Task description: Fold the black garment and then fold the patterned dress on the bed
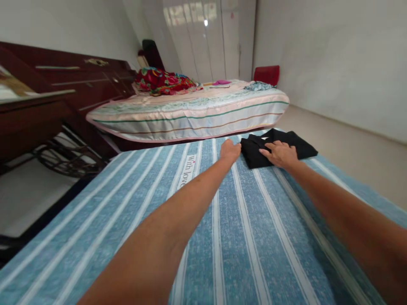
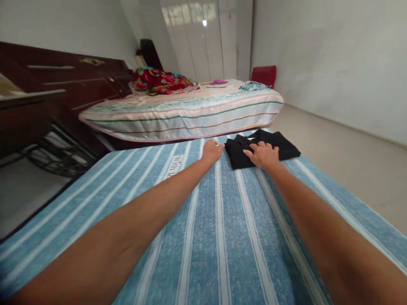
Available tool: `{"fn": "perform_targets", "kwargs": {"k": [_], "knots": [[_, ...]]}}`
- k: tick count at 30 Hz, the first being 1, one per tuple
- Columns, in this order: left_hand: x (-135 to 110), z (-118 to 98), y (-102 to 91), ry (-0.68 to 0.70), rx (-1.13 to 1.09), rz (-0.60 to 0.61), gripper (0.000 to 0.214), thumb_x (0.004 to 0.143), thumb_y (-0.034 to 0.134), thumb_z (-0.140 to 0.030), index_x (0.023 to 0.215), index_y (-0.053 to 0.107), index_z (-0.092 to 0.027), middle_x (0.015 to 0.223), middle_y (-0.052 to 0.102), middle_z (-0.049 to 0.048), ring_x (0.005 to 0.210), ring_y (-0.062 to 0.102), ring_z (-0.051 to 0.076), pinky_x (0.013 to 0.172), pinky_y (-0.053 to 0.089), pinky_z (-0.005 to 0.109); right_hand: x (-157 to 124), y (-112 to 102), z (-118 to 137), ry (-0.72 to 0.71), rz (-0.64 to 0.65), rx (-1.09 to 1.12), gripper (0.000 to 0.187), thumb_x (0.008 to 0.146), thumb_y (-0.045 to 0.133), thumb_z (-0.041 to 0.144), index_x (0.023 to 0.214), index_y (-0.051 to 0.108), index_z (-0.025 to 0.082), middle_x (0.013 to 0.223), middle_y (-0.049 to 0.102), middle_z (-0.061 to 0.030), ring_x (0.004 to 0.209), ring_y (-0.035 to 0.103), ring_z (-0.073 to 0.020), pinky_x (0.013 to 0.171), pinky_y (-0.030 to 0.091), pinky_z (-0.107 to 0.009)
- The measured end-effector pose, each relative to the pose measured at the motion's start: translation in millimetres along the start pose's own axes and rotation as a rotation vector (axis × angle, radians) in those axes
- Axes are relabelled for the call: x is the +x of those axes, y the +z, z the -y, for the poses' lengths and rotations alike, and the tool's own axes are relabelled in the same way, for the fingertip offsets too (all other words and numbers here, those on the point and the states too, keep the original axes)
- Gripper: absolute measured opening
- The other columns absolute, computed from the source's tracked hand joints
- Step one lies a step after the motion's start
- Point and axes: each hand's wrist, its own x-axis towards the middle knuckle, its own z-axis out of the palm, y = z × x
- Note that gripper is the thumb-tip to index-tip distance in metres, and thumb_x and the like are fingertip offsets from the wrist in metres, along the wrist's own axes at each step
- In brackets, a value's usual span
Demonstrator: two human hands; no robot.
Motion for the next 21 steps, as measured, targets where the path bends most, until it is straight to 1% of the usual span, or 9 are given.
{"fn": "perform_targets", "kwargs": {"k": [3,6,9,11,13,15,18,20,21], "knots": [[-41.0,4.3,-28.2,0.097,0.096,0.067,0.004,0.070,0.062,-0.016,0.072,0.060,-0.019,0.085,0.068,0.0082,0.096,0.061,0.025,0.084,0.044,0.031,-6.1,-8.7,2.0,-0.007,-0.019,-0.056,0.053,0.088,0.031,0.062,0.119,0.055,0.027,0.119,0.054,-0.0134,0.108,0.049,-0.0334,0.085,0.035,-0.051],[-94.9,18.8,-62.8,0.152,0.163,0.157,0.006,0.069,0.065,-0.021,0.074,0.063,-0.021,0.083,0.069,0.0034,0.084,0.063,0.020,0.077,0.046,0.027,-24.8,-15.8,9.5,-0.112,-0.058,-0.089,0.044,0.088,0.038,0.054,0.115,0.055,0.025,0.116,0.056,-0.0154,0.110,0.049,-0.0307,0.085,0.035,-0.045],[-157.6,38.9,-107.6,0.252,0.265,0.358,0.013,0.076,0.058,-0.025,0.087,0.063,-0.020,0.085,0.069,0.0036,0.080,0.062,0.019,0.074,0.046,0.026,-63.3,-13.0,19.0,-0.295,-0.058,-0.005,0.041,0.082,0.041,0.053,0.109,0.056,0.027,0.119,0.055,-0.0172,0.109,0.051,-0.0295,0.086,0.036,-0.045],[-201.4,51.7,-142.2,0.258,0.281,0.423,0.018,0.080,0.053,-0.026,0.094,0.062,-0.020,0.087,0.068,0.0037,0.080,0.062,0.017,0.073,0.046,0.025,-99.2,-6.1,25.5,-0.437,-0.034,0.157,0.041,0.079,0.038,0.055,0.104,0.058,0.030,0.115,0.058,-0.0180,0.104,0.055,-0.0288,0.090,0.037,-0.043],[-243.6,62.8,-178.2,0.221,0.256,0.411,0.018,0.081,0.052,-0.028,0.094,0.062,-0.020,0.085,0.067,0.0027,0.080,0.061,0.016,0.072,0.045,0.023,-139.5,2.7,32.8,-0.505,0.028,0.314,0.034,0.074,0.041,0.058,0.093,0.060,0.036,0.105,0.063,-0.0167,0.098,0.060,-0.0280,0.091,0.038,-0.041],[-282.3,72.4,-213.6,0.187,0.239,0.386,0.014,0.081,0.052,-0.028,0.086,0.062,-0.019,0.077,0.065,0.0008,0.074,0.060,0.014,0.068,0.044,0.021,-180.7,11.3,41.5,-0.498,0.049,0.464,0.025,0.068,0.047,0.058,0.084,0.060,0.043,0.100,0.065,-0.0144,0.093,0.063,-0.0284,0.091,0.039,-0.041],[-332.5,84.7,-264.1,0.155,0.234,0.309,0.014,0.082,0.051,-0.028,0.076,0.060,-0.020,0.065,0.057,-0.0025,0.063,0.055,0.011,0.061,0.041,0.019,-237.4,18.0,57.9,-0.492,0.095,0.608,0.023,0.063,0.054,0.058,0.085,0.059,0.053,0.098,0.067,-0.0103,0.092,0.063,-0.0288,0.091,0.040,-0.042],[-361.9,92.8,-296.9,0.141,0.242,0.243,0.016,0.083,0.049,-0.028,0.073,0.058,-0.020,0.062,0.054,-0.0034,0.059,0.052,0.010,0.058,0.039,0.018,-269.5,15.6,70.9,-0.468,0.116,0.657,0.023,0.061,0.055,0.060,0.083,0.061,0.056,0.099,0.067,-0.0097,0.093,0.063,-0.0305,0.091,0.041,-0.044],[-375.9,97.4,-313.3,0.132,0.248,0.204,0.017,0.083,0.048,-0.028,0.072,0.058,-0.021,0.061,0.054,-0.0035,0.058,0.051,0.010,0.058,0.039,0.019,-283.6,12.3,78.0,-0.474,0.163,0.660,0.024,0.062,0.055,0.059,0.085,0.062,0.056,0.102,0.067,-0.0084,0.097,0.062,-0.0305,0.093,0.041,-0.045]]}}
